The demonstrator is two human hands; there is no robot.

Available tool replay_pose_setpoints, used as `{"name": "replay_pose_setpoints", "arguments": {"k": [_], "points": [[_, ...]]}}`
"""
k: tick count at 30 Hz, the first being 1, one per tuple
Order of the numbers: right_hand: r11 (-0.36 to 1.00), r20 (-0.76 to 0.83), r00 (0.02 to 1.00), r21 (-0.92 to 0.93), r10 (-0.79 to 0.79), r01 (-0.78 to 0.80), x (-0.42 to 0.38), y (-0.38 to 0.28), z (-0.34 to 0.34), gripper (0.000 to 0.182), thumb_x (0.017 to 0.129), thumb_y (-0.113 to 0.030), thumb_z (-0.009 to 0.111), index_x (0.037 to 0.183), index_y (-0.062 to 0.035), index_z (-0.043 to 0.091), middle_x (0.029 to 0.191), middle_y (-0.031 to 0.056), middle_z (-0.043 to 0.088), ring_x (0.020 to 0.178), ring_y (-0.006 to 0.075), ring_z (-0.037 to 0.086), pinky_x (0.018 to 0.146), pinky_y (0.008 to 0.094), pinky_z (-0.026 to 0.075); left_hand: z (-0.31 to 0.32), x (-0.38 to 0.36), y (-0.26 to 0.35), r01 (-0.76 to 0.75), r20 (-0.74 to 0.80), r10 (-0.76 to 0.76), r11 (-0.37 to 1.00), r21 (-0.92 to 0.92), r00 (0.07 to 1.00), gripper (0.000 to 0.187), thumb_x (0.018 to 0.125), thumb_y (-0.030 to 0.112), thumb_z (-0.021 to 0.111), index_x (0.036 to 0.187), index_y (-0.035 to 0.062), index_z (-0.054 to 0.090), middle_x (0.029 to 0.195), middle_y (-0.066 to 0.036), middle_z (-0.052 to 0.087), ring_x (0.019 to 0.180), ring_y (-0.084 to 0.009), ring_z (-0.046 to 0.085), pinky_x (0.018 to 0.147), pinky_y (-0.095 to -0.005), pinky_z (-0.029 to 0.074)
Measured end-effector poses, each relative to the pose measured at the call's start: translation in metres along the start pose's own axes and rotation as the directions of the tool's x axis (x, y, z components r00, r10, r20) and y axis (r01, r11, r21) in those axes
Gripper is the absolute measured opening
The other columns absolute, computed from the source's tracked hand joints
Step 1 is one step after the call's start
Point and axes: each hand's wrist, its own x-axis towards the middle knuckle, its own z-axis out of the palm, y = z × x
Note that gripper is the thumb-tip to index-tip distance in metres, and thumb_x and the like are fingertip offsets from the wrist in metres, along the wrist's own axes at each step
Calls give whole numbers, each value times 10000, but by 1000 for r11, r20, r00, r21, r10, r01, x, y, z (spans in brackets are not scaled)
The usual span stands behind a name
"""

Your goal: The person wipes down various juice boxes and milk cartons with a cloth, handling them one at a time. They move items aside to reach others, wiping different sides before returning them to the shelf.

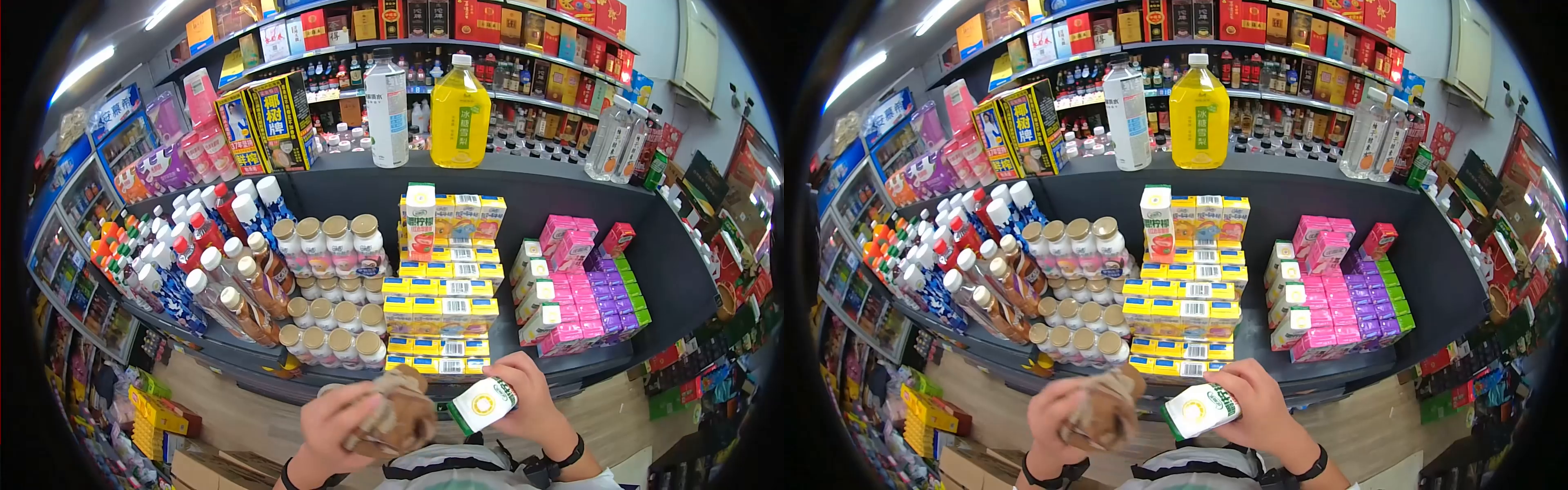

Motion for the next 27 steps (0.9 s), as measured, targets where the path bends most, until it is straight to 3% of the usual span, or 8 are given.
{"name": "replay_pose_setpoints", "arguments": {"k": [3, 6, 11, 14, 17, 21, 24, 27], "points": [[999, 37, 999, 49, -22, 21, -1, -4, 0, 689, 579, -112, 867, 1215, -93, 604, 1029, 110, 615, 904, 298, 621, 748, 388, 527, -2, -8, -4, 130, -188, -163, 976, -173, 969, 714, 732, 233, 845, 1333, 18, 524, 1147, -203, 625, 955, -328, 651, 825, -404, 526], [996, 73, 997, 92, -21, 15, 0, -10, -1, 690, 586, -129, 866, 1223, -90, 601, 1022, 108, 615, 895, 293, 622, 740, 384, 529, 4, -10, 6, 190, -298, -276, 939, -285, 914, 779, 706, 259, 873, 1349, 16, 507, 1180, -187, 583, 945, -323, 627, 868, -416, 508], [998, 126, 991, 60, -34, 27, 0, -16, 2, 671, 616, -164, 866, 1225, -92, 595, 1011, 107, 614, 877, 292, 623, 724, 384, 530, -12, 27, 20, -4, -12, 2, 989, -148, 1000, 783, 645, 342, 914, 1341, 150, 609, 1180, -148, 575, 912, -246, 632, 764, -337, 544], [998, 106, 994, 62, -25, 18, 1, -16, 2, 655, 619, -177, 869, 1209, -92, 596, 996, 106, 608, 862, 290, 625, 709, 383, 529, 4, 55, 31, -203, 395, 187, 979, -3, 899, 870, 584, 320, 862, 1399, 228, 572, 1159, -48, 609, 869, -189, 618, 663, -313, 508], [999, 78, 997, -30, -12, 15, -1, -10, -4, 654, 610, -184, 876, 1195, -93, 598, 979, 106, 601, 853, 288, 628, 694, 381, 526, 17, 48, 28, -251, 451, 194, 965, 71, 871, 575, 721, 350, 775, 1284, 311, 665, 1037, -9, 592, 788, -179, 609, 636, -305, 489], [992, 44, 994, -88, 98, -94, -15, -1, -7, 613, 584, -169, 881, 1136, -89, 628, 970, 111, 599, 843, 300, 640, 694, 382, 533, 20, 24, 21, -370, 485, 234, 906, 206, 843, 549, 733, 438, 742, 1273, 374, 661, 1002, 20, 572, 774, -167, 604, 607, -292, 463], [980, 6, 980, -25, 198, -197, -20, -5, -13, 580, 571, -157, 877, 1097, -78, 644, 977, 111, 605, 834, 306, 651, 705, 378, 544, 18, 12, 17, -375, 393, 261, 892, 250, 882, 589, 708, 390, 738, 1286, 317, 658, 971, 40, 565, 746, -133, 556, 565, -254, 405], [978, 16, 978, -18, 210, -210, -21, -7, -16, 585, 574, -161, 878, 1102, -77, 640, 985, 108, 609, 838, 304, 654, 707, 377, 546, 13, 9, 12, -215, 293, 165, 966, 145, 942, 529, 705, 405, 749, 1226, 324, 704, 950, 15, 577, 746, -168, 587, 596, -278, 464]]}}
